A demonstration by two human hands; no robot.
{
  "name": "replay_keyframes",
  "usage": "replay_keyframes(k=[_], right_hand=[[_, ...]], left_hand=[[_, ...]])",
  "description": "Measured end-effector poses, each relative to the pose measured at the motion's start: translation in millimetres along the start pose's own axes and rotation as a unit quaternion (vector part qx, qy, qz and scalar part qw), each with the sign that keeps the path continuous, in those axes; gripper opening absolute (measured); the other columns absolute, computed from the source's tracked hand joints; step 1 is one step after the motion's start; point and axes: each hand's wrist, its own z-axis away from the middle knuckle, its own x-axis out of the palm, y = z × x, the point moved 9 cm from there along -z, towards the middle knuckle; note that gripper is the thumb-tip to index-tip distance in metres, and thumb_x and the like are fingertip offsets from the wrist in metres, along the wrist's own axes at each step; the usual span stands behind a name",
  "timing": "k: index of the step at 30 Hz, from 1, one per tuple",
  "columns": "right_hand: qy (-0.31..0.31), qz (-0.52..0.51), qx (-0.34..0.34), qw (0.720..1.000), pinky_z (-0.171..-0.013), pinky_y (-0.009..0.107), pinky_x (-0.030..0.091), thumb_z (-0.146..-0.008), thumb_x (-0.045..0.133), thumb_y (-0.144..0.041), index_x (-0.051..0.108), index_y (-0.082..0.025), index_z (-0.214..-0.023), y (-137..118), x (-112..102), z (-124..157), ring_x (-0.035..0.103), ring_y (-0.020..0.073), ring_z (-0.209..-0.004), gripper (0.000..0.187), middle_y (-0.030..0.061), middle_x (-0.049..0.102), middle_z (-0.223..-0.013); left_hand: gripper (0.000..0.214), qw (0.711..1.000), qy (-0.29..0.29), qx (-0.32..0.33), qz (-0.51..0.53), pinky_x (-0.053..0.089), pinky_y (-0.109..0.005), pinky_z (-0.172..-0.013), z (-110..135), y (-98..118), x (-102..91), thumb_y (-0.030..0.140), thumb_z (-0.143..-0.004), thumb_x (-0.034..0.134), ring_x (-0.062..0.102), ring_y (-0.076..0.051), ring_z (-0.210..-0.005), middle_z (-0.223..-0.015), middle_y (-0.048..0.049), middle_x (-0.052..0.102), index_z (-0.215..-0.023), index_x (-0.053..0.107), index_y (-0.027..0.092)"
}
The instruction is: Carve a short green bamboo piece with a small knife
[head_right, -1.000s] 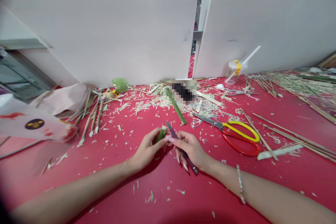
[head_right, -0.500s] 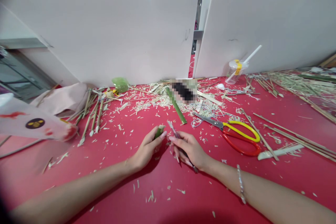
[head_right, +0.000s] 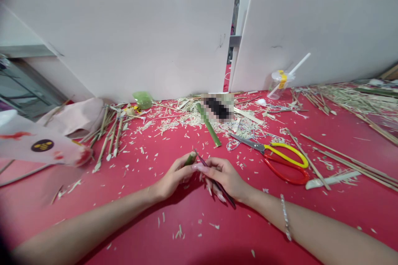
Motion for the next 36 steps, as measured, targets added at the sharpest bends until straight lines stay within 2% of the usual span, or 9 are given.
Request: replay_keyframes(k=[4, 8, 10, 16, 19, 24, 27, 31, 36], right_hand=[[-0.012, 0.021, 0.009, 1.0, -0.023, 0.013, 0.03, -0.082, 0.071, -0.045, 0.052, -0.017, -0.083, 3, 1, 0, 0.045, 0.0074, -0.023, 0.033, -0.0023, 0.067, -0.052], [-0.026, 0.064, 0.034, 0.997, -0.022, 0.014, 0.03, -0.08, 0.073, -0.044, 0.056, -0.015, -0.086, 4, 5, 0, 0.047, 0.0081, -0.025, 0.034, -0.0039, 0.064, -0.051], [-0.037, 0.078, 0.04, 0.995, -0.023, 0.014, 0.031, -0.079, 0.073, -0.045, 0.059, -0.014, -0.09, 3, 8, -1, 0.048, 0.0082, -0.026, 0.035, -0.0046, 0.063, -0.05], [-0.064, 0.077, 0.044, 0.994, -0.024, 0.013, 0.029, -0.085, 0.064, -0.051, 0.057, -0.013, -0.082, 2, 10, -2, 0.045, 0.006, -0.025, 0.039, -0.0022, 0.064, -0.051], [-0.093, 0.043, 0.055, 0.993, -0.023, 0.015, 0.03, -0.089, 0.058, -0.052, 0.058, -0.012, -0.084, 4, 12, -2, 0.046, 0.0071, -0.024, 0.041, 0.0, 0.066, -0.053], [-0.136, -0.005, 0.072, 0.988, -0.024, 0.017, 0.033, -0.089, 0.06, -0.048, 0.057, -0.011, -0.085, 5, 17, -4, 0.052, 0.0104, -0.025, 0.037, 0.0014, 0.067, -0.055], [-0.148, -0.017, 0.081, 0.985, -0.023, 0.017, 0.031, -0.09, 0.058, -0.046, 0.059, -0.01, -0.088, 5, 18, -4, 0.049, 0.0091, -0.023, 0.036, 0.0021, 0.068, -0.057], [-0.162, -0.038, 0.092, 0.982, -0.021, 0.015, 0.023, -0.092, 0.056, -0.044, 0.063, -0.007, -0.09, 5, 15, -5, 0.038, 0.0048, -0.019, 0.038, 0.0033, 0.069, -0.054], [-0.196, -0.091, 0.116, 0.969, -0.019, 0.015, 0.021, -0.091, 0.058, -0.042, 0.064, -0.007, -0.093, 7, 15, -5, 0.028, 0.0036, -0.017, 0.035, 0.0019, 0.067, -0.051]], left_hand=[[0.026, 0.999, -0.031, -0.012, 0.04, 0.033, -0.024, -0.056, 2, 3, 7.6, 0.039, -0.085, 0.063, 0.039, -0.01, -0.055, -0.06, 0.0033, 0.046, -0.076, 0.059, 0.015], [0.035, 0.997, -0.037, -0.02, 0.064, 0.038, -0.025, -0.057, 2, 2, 13.6, 0.047, -0.084, 0.066, 0.052, -0.013, -0.06, -0.068, -0.0027, 0.059, -0.082, 0.062, 0.013], [0.038, 0.997, -0.037, -0.022, 0.068, 0.038, -0.024, -0.055, 1, 0, 15.8, 0.05, -0.083, 0.067, 0.052, -0.012, -0.058, -0.068, -0.0033, 0.06, -0.081, 0.062, 0.013], [0.039, 0.995, -0.04, -0.023, 0.093, 0.026, -0.022, -0.043, -2, -5, 16.6, 0.05, -0.085, 0.065, 0.034, -0.007, -0.041, -0.048, 0.0061, 0.043, -0.072, 0.055, 0.015], [0.039, 0.995, -0.018, -0.024, 0.091, 0.024, -0.022, -0.042, -3, -8, 12.1, 0.051, -0.086, 0.062, 0.035, -0.007, -0.04, -0.048, 0.0058, 0.045, -0.072, 0.052, 0.016], [0.04, 0.993, 0.049, -0.026, 0.105, 0.024, -0.02, -0.04, -3, -12, 1.3, 0.053, -0.084, 0.063, 0.032, -0.007, -0.038, -0.044, 0.0092, 0.039, -0.073, 0.046, 0.019], [0.041, 0.992, 0.073, -0.025, 0.105, 0.022, -0.019, -0.039, -4, -12, -2.3, 0.054, -0.082, 0.064, 0.03, -0.006, -0.037, -0.045, 0.0101, 0.038, -0.073, 0.044, 0.02], [0.042, 0.994, 0.067, -0.022, 0.087, 0.019, -0.02, -0.038, -4, -9, -1.8, 0.055, -0.082, 0.065, 0.029, -0.006, -0.037, -0.043, 0.0104, 0.037, -0.073, 0.045, 0.02], [0.038, 0.998, 0.037, -0.024, 0.052, 0.021, -0.021, -0.041, -3, -5, 1.8, 0.051, -0.086, 0.063, 0.033, -0.006, -0.04, -0.049, 0.0052, 0.05, -0.074, 0.048, 0.018]])
